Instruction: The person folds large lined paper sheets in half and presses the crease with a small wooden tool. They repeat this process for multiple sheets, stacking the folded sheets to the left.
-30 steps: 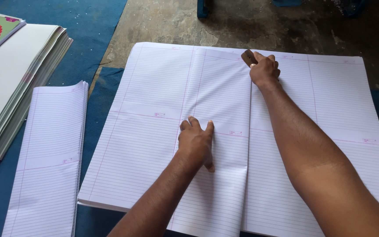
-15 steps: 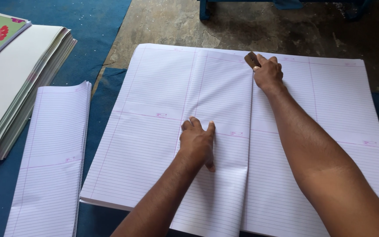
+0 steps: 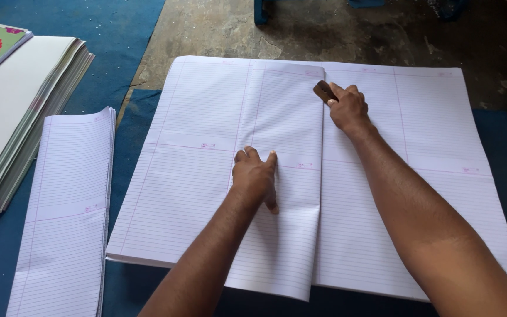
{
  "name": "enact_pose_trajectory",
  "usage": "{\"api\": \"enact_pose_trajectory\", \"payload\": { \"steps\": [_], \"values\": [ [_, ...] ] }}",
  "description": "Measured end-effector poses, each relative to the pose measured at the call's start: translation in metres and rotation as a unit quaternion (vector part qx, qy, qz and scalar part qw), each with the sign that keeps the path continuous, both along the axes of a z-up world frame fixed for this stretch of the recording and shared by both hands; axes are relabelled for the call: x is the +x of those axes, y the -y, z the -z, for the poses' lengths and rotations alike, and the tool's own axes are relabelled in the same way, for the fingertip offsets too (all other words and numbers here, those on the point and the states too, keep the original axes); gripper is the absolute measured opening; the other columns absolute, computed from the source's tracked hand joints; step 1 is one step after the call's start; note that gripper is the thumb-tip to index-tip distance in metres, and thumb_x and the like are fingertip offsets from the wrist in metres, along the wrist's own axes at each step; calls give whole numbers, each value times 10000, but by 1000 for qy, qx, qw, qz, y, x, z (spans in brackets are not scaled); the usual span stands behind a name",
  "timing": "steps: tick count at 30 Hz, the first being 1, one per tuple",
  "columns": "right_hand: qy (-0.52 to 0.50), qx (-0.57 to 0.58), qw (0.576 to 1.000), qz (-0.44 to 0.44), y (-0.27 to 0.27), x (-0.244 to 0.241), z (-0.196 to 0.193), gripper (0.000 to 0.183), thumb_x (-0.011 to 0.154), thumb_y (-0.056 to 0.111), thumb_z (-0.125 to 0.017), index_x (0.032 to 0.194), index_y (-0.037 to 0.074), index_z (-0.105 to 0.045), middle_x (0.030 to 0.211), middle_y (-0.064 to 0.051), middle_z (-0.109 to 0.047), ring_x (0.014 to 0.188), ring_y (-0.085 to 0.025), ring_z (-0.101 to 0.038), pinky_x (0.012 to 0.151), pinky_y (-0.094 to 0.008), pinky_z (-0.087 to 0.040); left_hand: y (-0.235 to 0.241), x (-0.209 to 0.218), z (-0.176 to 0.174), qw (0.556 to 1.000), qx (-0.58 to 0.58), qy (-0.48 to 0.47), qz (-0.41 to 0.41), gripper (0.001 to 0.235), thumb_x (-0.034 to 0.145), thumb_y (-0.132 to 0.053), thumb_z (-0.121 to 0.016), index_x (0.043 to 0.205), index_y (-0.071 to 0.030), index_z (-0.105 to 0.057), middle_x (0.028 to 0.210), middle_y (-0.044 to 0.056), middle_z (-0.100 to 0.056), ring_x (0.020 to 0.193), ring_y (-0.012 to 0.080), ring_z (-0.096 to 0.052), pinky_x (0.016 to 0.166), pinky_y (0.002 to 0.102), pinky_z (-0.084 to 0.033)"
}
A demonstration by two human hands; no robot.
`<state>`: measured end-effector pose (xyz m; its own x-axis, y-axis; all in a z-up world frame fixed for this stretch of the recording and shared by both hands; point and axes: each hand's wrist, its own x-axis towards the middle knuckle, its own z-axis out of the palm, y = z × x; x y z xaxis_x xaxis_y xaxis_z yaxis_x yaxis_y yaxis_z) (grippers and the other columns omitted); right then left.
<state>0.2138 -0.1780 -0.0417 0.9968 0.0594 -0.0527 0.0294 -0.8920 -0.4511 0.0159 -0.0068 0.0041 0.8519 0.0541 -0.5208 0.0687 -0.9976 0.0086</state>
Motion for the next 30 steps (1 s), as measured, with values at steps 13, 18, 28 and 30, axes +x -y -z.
{"api": "enact_pose_trajectory", "payload": {
  "steps": [13, 18, 28, 30],
  "values": [
    [23, -18, 996, -81, 15, -46, 15, 496, 987, 241, -616, 1475, 244, -530, 1139, -90, -559, 1115, -227, -551, 1010, -406, -501, -2, -1, 6, 1000, -6, 26, -15, 1432, 444, -518, -1027, 1604, -268, -227, 1585, 322, -239, 1426, 492, -304, 1078, 473, -480],
    [12, -2, 996, -88, 17, -67, 15, 504, 961, 223, -634, 1457, 260, -550, 1128, -82, -560, 1117, -223, -535, 1034, -412, -483, -6, -5, 10, 999, -11, 46, -15, 1408, 440, -554, -1006, 1598, -289, -249, 1592, 298, -262, 1430, 458, -331, 1024, 438, -537],
    [5, 6, 996, -92, 19, -102, 13, 500, 951, 229, -608, 1447, 266, -554, 1096, -61, -562, 1099, -202, -532, 1042, -404, -476, -6, -14, 15, 997, -21, 67, -21, 1326, 485, -560, -969, 1587, -299, -280, 1580, 259, -311, 1412, 432, -375, 945, 424, -586],
    [6, 5, 996, -92, 19, -109, 13, 502, 949, 229, -603, 1446, 268, -553, 1088, -56, -564, 1095, -196, -530, 1045, -403, -470, -5, -16, 15, 997, -23, 69, -27, 1303, 497, -546, -965, 1581, -302, -284, 1573, 242, -323, 1414, 419, -370, 935, 422, -590]
  ]
}}
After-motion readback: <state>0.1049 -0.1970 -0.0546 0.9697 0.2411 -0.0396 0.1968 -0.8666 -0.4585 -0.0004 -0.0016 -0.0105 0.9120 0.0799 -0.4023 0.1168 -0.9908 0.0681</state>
